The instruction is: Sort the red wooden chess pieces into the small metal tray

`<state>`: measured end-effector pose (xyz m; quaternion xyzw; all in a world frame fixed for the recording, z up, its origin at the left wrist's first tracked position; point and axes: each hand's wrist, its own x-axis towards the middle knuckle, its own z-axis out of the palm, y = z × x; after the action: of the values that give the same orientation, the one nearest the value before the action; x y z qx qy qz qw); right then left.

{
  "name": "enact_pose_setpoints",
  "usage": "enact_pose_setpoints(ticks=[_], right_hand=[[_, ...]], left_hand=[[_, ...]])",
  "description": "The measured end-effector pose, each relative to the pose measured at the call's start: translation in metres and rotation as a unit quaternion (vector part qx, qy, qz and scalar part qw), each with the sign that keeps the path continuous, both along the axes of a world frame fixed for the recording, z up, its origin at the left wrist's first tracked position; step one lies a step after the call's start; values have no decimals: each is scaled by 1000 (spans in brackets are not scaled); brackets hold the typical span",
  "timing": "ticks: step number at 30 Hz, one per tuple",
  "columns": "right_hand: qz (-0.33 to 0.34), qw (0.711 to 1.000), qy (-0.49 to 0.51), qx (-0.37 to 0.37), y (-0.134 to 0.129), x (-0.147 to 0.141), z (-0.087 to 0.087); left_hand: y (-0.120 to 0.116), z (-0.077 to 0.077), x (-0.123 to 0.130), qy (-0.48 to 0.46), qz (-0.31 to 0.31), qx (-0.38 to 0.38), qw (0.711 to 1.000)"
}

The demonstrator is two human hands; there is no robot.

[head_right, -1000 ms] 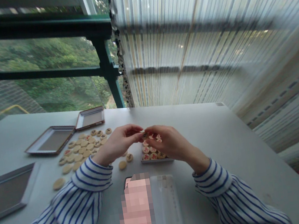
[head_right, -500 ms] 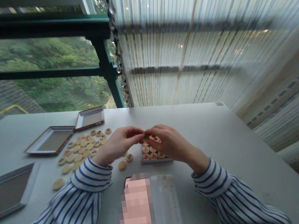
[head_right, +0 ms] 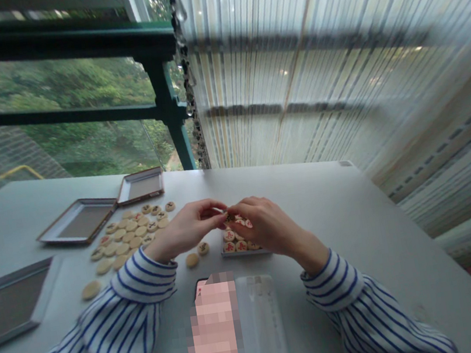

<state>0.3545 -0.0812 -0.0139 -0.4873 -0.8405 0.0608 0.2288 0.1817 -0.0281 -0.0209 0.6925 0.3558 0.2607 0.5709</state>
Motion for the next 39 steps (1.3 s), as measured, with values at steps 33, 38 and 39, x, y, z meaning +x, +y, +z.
enact_pose_setpoints(ticks=[33,38,39], right_hand=[[61,983,-145,-90,-3,4,4],[63,981,-162,-84,-2,5,2],[64,981,-164,-81,-3,5,2]], left_hand=[[-1,-7,-9,275,27,262,925],[-1,-8,-9,301,25,264,916],[-1,-8,-9,302,24,264,916]])
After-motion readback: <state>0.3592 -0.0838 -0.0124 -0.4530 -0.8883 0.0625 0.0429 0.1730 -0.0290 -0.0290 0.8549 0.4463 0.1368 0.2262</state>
